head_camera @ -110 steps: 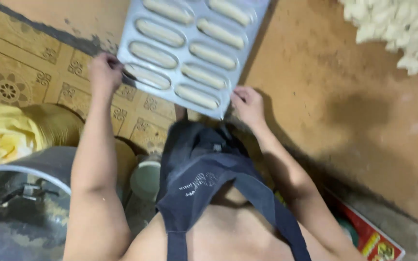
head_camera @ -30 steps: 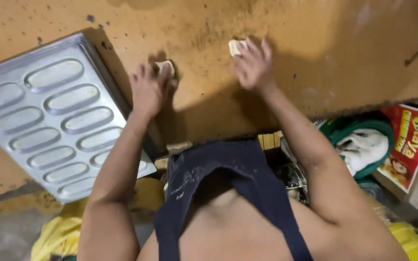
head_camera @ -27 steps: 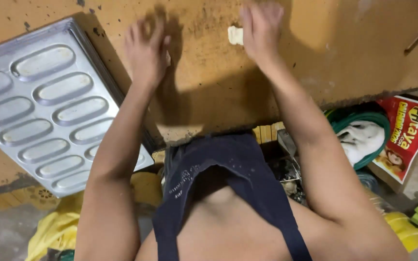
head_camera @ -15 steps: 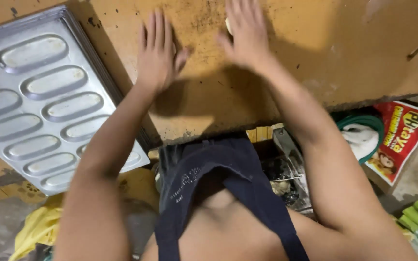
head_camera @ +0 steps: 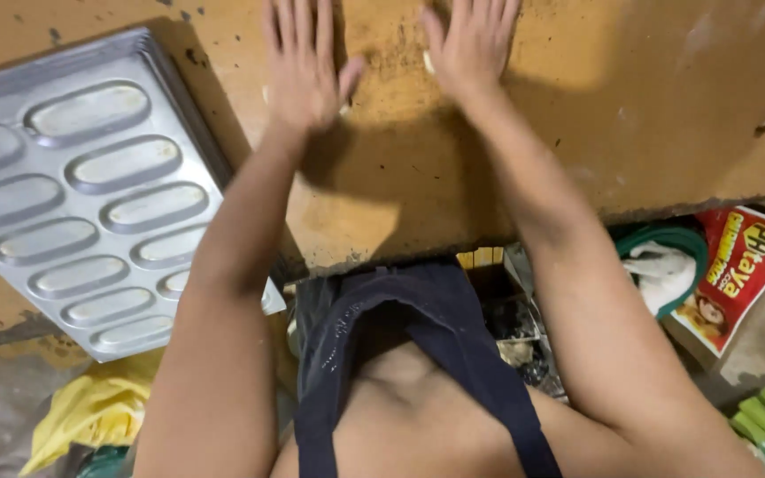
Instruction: Shaping small pieces of dough into rolls using both hands and placing them into baking trays
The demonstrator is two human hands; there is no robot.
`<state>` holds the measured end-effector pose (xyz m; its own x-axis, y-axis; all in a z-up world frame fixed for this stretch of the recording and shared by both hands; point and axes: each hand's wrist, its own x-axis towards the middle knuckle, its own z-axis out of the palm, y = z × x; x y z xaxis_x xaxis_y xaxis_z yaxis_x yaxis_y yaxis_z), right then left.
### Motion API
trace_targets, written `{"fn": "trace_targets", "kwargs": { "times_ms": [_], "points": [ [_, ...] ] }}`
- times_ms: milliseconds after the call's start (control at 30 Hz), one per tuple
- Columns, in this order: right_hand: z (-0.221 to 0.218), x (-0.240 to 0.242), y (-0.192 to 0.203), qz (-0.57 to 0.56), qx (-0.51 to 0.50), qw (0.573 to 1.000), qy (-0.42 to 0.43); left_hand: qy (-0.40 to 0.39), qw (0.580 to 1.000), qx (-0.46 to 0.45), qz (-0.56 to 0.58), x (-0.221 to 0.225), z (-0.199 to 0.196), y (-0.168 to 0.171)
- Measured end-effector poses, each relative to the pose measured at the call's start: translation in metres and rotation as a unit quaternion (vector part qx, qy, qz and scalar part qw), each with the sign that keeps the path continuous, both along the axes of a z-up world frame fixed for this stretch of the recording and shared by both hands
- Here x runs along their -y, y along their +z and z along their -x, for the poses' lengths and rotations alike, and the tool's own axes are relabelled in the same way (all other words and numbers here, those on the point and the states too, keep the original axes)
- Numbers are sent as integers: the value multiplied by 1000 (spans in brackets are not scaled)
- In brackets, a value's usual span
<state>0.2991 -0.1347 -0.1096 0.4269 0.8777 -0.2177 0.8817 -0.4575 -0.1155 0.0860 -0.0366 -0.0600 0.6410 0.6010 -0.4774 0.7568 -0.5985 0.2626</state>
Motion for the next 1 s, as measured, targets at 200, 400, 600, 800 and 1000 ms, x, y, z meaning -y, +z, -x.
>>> {"fn": "trace_targets", "kwargs": {
  "times_ms": [200,400,600,800,1000],
  "points": [
    [49,150,-42,-232,107,944,207,-70,969,193,-138,108,108,-82],
    [29,-19,50,206,-7,978,-46,-54,996,-70,19,9,9,-3],
    [19,-42,55,122,-16,990,-74,18,998,-40,-50,-24,-30,-9],
    [43,140,-29,-139,-6,976,170,-34,990,108,-87,101,74,-60],
    [3,-16,39,135,-55,989,-15,37,994,-101,21,1,-23,26]
  ]
}}
